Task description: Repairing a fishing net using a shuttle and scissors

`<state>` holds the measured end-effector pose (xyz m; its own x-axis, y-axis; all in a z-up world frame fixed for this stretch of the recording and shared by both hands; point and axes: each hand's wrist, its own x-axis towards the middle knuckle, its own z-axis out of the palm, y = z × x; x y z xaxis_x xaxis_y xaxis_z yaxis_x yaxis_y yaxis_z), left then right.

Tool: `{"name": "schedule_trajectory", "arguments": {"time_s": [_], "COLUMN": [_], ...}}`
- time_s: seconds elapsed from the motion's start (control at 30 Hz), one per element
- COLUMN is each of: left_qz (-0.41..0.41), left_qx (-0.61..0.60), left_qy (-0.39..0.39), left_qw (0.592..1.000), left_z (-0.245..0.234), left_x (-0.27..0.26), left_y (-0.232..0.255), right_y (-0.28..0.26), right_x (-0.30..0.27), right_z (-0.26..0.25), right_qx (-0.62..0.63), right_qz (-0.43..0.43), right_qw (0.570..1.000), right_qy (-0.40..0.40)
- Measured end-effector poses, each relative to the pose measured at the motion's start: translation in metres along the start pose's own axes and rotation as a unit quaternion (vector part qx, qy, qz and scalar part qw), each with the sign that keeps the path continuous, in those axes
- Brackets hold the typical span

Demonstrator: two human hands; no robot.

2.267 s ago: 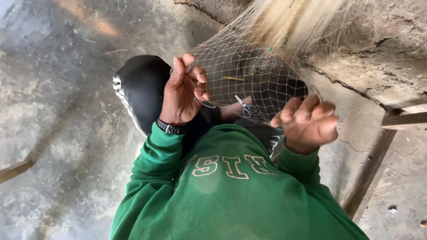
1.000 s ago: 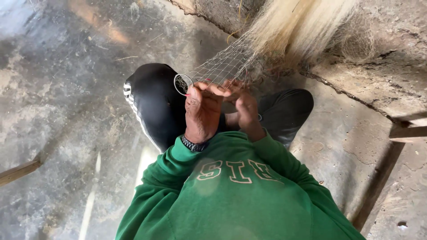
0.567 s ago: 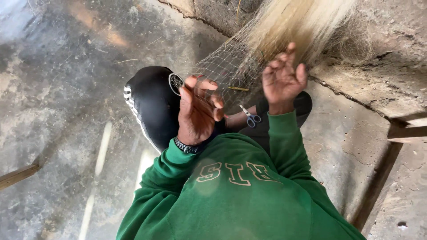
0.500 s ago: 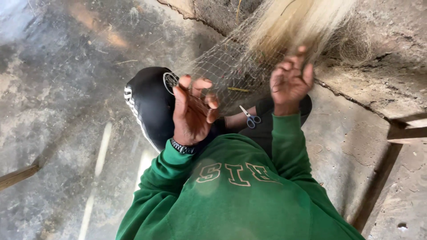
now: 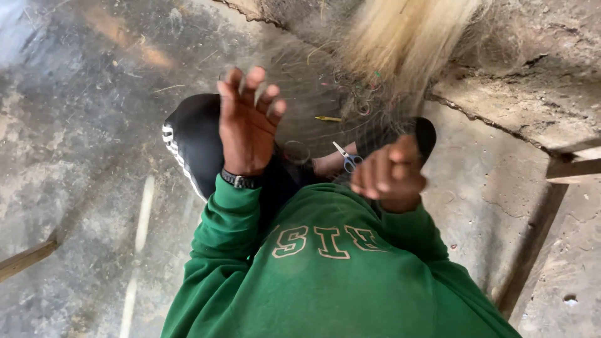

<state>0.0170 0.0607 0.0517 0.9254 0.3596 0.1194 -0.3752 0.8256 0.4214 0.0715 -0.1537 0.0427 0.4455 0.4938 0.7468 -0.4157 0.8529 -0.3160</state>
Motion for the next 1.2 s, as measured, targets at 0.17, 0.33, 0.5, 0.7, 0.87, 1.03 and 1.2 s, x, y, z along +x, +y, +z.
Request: {"name": "schedule_trajectory", "arguments": {"time_s": [0.17, 0.33, 0.5, 0.7, 0.87, 1.03, 1.2], "left_qz": [-0.185, -0.343, -0.239, -0.078, 0.003, -0.040, -0.070], "left_qx": [0.114, 0.036, 0.028, 0.022, -0.013, -0.023, -0.127], "left_qy": [0.181, 0.018, -0.085, -0.058, -0.070, -0.060, -0.143], "left_qw": [0.959, 0.938, 0.967, 0.995, 0.997, 0.997, 0.979], "left_z": [-0.025, 0.017, 0.013, -0.004, 0.007, 0.010, 0.032], "left_x": [-0.048, -0.048, -0.029, -0.025, -0.029, -0.036, -0.049], "left_y": [-0.067, -0.063, -0.068, -0.045, -0.013, 0.002, 0.021], "right_y": [0.041, 0.043, 0.048, 0.048, 0.064, 0.060, 0.033], "right_x": [-0.003, 0.008, 0.018, 0.005, -0.020, -0.003, 0.032], "right_z": [-0.013, -0.011, 0.005, 0.000, -0.028, -0.074, -0.101], "right_qx": [-0.391, -0.548, -0.626, -0.597, -0.436, -0.010, 0.178], "right_qz": [-0.020, -0.010, -0.060, -0.046, 0.116, 0.166, 0.067], "right_qw": [0.913, 0.831, 0.774, 0.797, 0.881, 0.965, 0.979], "right_qy": [0.117, 0.098, 0.081, 0.077, 0.142, 0.202, 0.069]}}
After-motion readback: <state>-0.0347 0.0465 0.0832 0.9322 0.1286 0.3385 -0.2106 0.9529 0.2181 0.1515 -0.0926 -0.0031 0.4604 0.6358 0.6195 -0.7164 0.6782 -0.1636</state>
